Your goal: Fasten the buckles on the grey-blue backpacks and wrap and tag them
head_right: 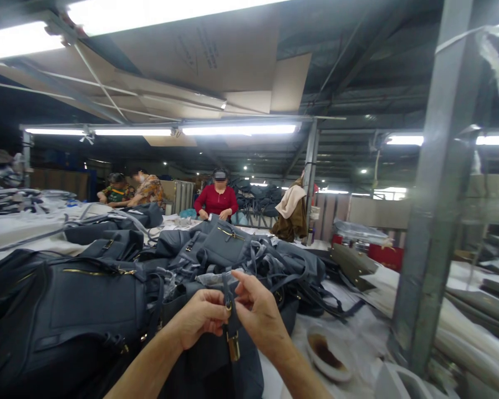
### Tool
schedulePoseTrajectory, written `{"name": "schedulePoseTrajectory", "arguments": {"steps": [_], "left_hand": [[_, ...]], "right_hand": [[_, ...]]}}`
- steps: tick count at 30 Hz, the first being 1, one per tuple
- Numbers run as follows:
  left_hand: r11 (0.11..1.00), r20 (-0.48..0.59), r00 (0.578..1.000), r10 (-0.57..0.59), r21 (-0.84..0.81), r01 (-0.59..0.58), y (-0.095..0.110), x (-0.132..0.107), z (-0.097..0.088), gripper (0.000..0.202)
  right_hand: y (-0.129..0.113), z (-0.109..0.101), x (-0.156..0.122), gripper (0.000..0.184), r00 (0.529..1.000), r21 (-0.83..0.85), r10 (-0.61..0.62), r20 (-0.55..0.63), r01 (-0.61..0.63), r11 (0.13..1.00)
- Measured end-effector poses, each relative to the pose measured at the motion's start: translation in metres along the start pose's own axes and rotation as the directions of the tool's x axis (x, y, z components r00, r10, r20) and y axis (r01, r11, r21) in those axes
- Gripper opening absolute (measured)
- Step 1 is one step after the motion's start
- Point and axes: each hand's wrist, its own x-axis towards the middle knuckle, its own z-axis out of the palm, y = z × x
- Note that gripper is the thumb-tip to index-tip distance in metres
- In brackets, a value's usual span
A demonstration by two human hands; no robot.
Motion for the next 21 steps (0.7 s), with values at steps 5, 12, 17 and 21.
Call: {"name": "schedulePoseTrajectory", "arguments": {"steps": [5,12,17,21], "left_hand": [[1.000,0.048,0.999,-0.001,0.019,0.000,0.002,-0.002,0.000,0.017],[1.000,0.084,0.996,0.015,0.021,-0.017,0.002,-0.004,0.005,0.029],[0.997,0.062,0.995,0.080,-0.016,-0.079,0.000,-0.002,0.005,0.033],[0.996,0.099,0.993,0.064,-0.067,-0.058,-0.003,0.001,0.000,0.035]], "right_hand": [[-0.006,-0.002,-0.002,0.049,0.996,0.149,0.086,0.037,-0.090,0.985],[-0.025,0.001,-0.008,0.072,0.880,0.572,0.426,0.209,-0.463,0.677],[-0.020,0.005,-0.005,0.069,0.915,0.568,0.358,0.184,-0.396,0.721],[-0.014,0.008,-0.003,0.063,0.944,0.572,0.315,0.094,-0.310,0.759]]}}
